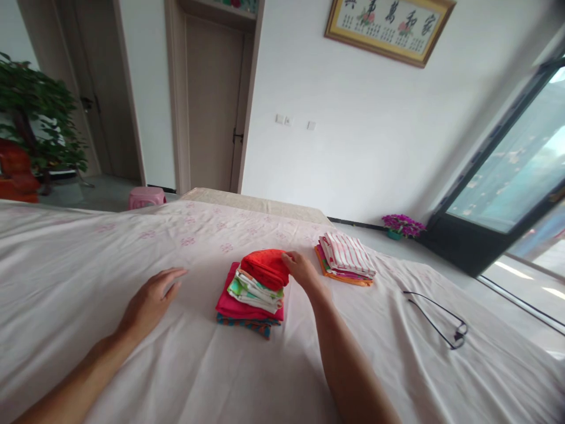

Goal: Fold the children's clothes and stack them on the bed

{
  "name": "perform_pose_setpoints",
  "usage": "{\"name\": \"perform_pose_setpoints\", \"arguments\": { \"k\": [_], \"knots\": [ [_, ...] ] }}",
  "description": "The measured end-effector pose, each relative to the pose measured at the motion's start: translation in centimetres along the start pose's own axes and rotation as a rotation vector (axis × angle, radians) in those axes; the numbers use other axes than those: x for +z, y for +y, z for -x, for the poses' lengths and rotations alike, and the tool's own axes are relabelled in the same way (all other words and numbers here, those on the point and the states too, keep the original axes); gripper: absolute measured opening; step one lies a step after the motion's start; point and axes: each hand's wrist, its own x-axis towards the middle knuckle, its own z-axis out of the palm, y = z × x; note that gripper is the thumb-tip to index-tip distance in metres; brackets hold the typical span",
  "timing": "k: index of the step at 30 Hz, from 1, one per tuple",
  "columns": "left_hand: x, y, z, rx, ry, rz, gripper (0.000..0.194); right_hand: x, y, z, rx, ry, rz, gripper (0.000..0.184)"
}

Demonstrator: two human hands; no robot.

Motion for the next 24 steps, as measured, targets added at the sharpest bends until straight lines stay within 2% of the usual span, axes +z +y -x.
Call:
{"name": "perform_pose_setpoints", "arguments": {
  "k": [2,4,7,9,11,12,14,17,19,20,23,24],
  "knots": [
    [-0.3,2.9,-0.3,0.032,0.083,0.095,0.037,0.7,-0.3,0.0,0.020,0.014,-0.024,0.030],
    [-0.4,6.3,-1.1,0.103,0.115,0.156,0.031,0.8,-0.7,-0.1,0.041,0.040,-0.032,0.032],
    [0.0,11.5,-3.2,0.311,0.101,0.147,0.029,0.4,-1.5,-0.1,0.026,0.102,-0.086,0.030],
    [0.8,14.2,-4.8,0.452,0.063,0.099,0.030,0.1,-1.9,0.0,-0.003,0.130,-0.213,0.027],
    [1.9,15.8,-6.1,0.511,0.017,0.066,0.023,0.0,-2.4,0.1,-0.021,0.123,-0.470,0.029],
    [2.4,16.3,-6.6,0.490,-0.004,0.069,0.018,0.1,-2.6,0.1,-0.026,0.102,-0.636,0.032],
    [3.4,16.4,-7.1,0.320,-0.009,0.146,0.015,0.2,-3.0,0.1,-0.042,0.038,-0.966,0.044],
    [4.2,15.4,-7.3,-0.129,0.098,0.530,0.022,0.3,-3.0,0.0,-0.055,-0.026,-1.206,0.056],
    [4.3,14.7,-7.3,-0.363,0.166,0.878,0.028,0.3,-2.8,0.0,-0.041,-0.055,-1.175,0.054],
    [4.2,14.6,-7.3,-0.427,0.180,1.025,0.031,0.3,-2.7,0.1,-0.049,-0.094,-1.131,0.053],
    [4.0,14.8,-7.2,-0.483,0.139,1.294,0.034,0.5,-3.0,0.6,-0.180,-0.259,-0.920,0.056],
    [3.9,15.0,-7.2,-0.482,0.115,1.349,0.035,0.5,-3.3,0.8,-0.242,-0.272,-0.805,0.059]
  ]
}}
